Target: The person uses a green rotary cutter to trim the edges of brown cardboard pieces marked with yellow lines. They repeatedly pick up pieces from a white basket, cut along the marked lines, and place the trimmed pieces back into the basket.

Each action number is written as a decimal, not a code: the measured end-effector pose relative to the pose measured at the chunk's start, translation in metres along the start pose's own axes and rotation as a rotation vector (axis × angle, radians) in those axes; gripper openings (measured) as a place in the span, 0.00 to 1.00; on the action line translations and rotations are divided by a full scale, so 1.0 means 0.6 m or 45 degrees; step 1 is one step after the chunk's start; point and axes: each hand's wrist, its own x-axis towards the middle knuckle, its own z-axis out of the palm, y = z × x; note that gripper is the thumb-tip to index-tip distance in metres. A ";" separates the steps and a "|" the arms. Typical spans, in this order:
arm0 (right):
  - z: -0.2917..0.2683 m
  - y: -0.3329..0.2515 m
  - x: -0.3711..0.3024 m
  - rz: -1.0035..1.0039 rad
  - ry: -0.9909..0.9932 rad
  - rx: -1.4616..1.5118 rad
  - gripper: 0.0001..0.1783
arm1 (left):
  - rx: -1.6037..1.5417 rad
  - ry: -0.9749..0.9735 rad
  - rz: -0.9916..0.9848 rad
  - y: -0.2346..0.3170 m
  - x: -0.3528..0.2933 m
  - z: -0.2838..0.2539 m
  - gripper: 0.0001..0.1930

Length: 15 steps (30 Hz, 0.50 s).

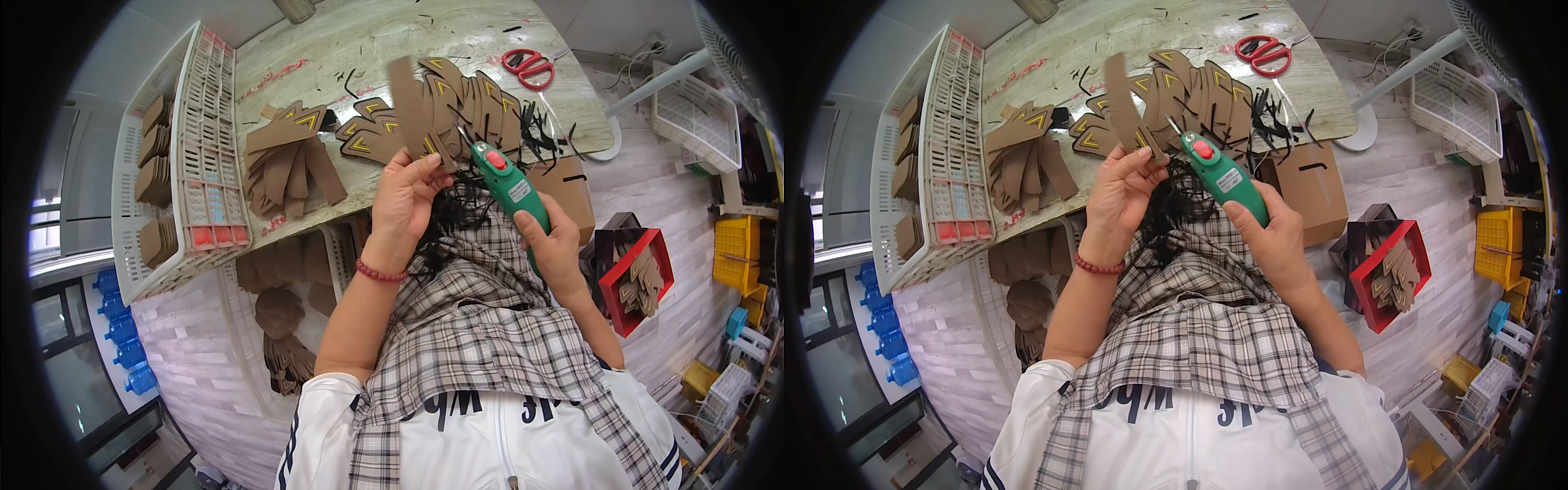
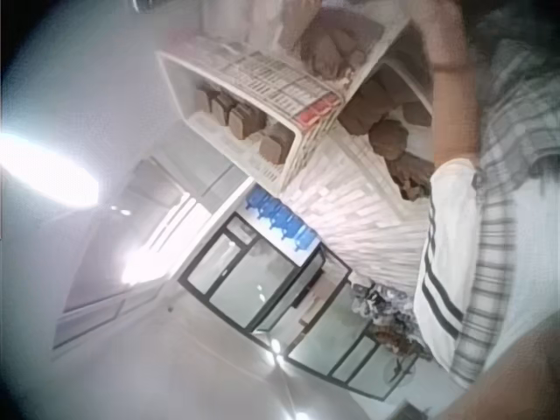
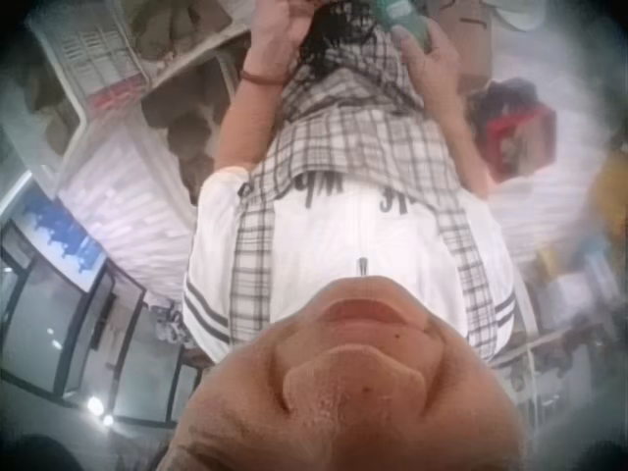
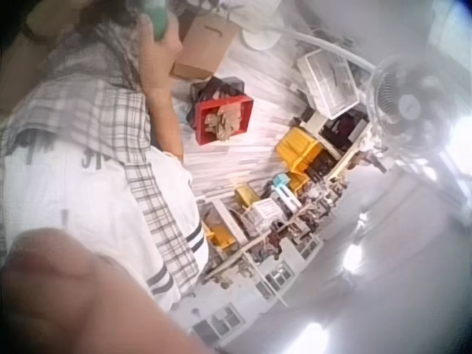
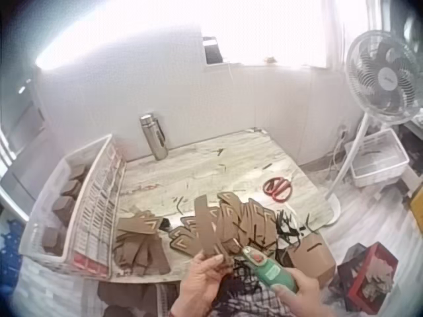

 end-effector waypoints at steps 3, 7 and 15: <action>0.003 -0.012 -0.008 0.024 -0.063 -0.030 0.23 | 0.169 0.018 0.195 0.004 0.005 0.005 0.08; 0.006 -0.013 -0.011 0.007 -0.091 -0.069 0.22 | 0.270 0.035 0.288 0.006 0.009 -0.001 0.07; 0.010 -0.024 -0.007 -0.134 -0.108 -0.183 0.22 | 0.424 0.143 0.354 0.003 0.009 -0.003 0.05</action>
